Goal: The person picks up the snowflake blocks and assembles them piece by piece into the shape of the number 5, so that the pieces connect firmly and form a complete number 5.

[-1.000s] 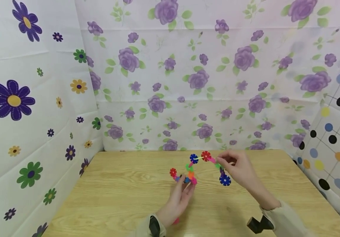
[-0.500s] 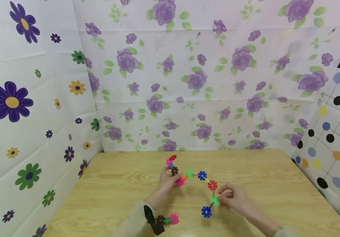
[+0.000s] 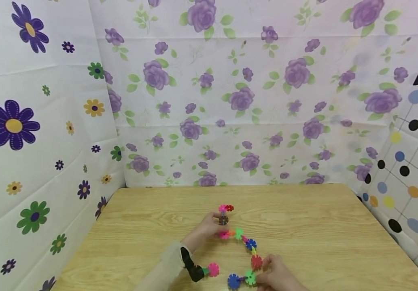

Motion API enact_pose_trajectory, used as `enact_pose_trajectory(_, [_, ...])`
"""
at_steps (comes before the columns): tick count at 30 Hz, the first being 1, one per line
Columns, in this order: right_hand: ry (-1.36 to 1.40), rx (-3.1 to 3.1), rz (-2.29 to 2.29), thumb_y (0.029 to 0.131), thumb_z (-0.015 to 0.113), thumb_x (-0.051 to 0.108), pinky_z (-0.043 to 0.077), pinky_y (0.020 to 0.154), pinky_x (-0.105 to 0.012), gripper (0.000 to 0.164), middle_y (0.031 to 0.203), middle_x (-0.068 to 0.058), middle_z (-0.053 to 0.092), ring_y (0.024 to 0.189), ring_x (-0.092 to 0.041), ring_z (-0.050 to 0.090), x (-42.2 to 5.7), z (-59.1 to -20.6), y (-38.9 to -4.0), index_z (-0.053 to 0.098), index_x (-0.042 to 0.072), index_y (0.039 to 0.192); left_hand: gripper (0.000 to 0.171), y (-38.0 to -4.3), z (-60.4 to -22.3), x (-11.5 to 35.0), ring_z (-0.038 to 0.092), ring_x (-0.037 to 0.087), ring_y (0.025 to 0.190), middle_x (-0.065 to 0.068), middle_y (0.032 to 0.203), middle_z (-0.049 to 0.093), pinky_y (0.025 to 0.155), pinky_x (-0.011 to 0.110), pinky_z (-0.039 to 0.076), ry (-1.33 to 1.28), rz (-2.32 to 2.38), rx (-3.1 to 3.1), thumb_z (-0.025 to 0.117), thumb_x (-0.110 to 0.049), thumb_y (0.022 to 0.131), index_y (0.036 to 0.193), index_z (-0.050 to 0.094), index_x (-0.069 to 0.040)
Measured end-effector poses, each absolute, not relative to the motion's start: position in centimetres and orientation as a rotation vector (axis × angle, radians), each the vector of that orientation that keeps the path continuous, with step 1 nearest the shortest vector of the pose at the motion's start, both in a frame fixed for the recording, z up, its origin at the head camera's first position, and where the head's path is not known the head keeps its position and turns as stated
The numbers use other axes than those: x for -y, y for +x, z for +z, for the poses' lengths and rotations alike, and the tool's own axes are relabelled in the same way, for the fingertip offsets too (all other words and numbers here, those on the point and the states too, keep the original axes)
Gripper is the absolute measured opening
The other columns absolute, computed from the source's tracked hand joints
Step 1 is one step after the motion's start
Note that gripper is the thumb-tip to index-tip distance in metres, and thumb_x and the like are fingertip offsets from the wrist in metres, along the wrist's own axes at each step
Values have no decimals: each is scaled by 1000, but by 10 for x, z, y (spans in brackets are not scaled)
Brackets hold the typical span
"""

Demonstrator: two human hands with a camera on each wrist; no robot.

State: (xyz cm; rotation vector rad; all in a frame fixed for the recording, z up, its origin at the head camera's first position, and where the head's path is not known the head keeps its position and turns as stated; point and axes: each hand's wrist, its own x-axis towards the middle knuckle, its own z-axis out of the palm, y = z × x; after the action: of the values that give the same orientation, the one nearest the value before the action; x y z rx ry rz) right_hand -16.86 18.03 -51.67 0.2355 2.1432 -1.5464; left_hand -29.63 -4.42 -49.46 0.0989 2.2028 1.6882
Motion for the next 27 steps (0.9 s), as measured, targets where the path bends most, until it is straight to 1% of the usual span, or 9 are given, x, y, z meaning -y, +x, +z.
enact_pose_trajectory(4, [275,-2145,-1547,85,69,5,51,57,-20,30,83,-11,64,64,-12,64,-174,-518,-167,43,3,99,53,-296,-500,45,65,18,84,24,124,55,69,36,59,67,1657,-2214,72,-5,84,129,44,2])
enact_pose_trajectory(6, [292,-2130,-1549,86,69,6,52,59,-20,29,85,-11,63,67,-13,63,-172,-519,-166,43,4,99,51,-296,-501,45,65,19,85,23,122,56,69,35,59,47,1628,-2248,74,-6,84,126,46,2])
enact_pose_trajectory(9, [303,-2112,-1559,86,69,6,53,61,-21,29,86,-11,64,69,-14,65,-170,-519,-166,43,5,98,46,-295,-500,46,64,18,84,20,113,59,68,33,59,21,1591,-2304,76,-9,83,120,50,2])
enact_pose_trajectory(13, [266,-2110,-1570,86,68,7,53,60,-21,26,86,-11,67,68,-15,65,-168,-519,-166,45,5,97,42,-293,-497,48,61,14,77,14,103,63,64,30,57,13,1548,-2373,78,-14,81,112,54,1])
enact_pose_trajectory(17, [219,-2127,-1560,87,68,8,51,58,-20,21,82,-8,69,65,-12,64,-167,-517,-165,48,7,92,44,-291,-495,51,59,14,70,13,103,63,61,30,54,18,1526,-2398,80,-17,80,112,55,1])
enact_pose_trajectory(19, [195,-2137,-1549,87,68,8,50,57,-19,19,79,-6,69,63,-10,63,-167,-517,-165,49,7,91,46,-289,-494,54,58,15,67,14,105,62,59,30,52,36,1507,-2421,80,-20,81,114,55,1])
enact_pose_trajectory(23, [125,-2166,-1501,89,68,15,48,57,-21,19,78,-4,68,63,-11,60,-171,-515,-164,50,8,92,48,-284,-491,65,53,16,60,13,91,63,56,30,47,131,1475,-2429,76,-23,84,116,53,4])
enact_pose_trajectory(26, [25,-2222,-1423,91,66,22,48,57,-25,19,81,-3,66,65,-13,59,-174,-507,-164,52,9,94,40,-278,-487,81,56,17,61,11,80,62,58,32,49,255,1390,-2414,73,-23,87,111,56,4])
enact_pose_trajectory(27, [-19,-2246,-1396,92,66,23,48,58,-26,19,81,-4,65,65,-14,59,-174,-503,-164,54,9,95,36,-276,-486,88,59,18,64,12,80,63,59,33,51,319,1343,-2416,73,-22,86,107,58,3])
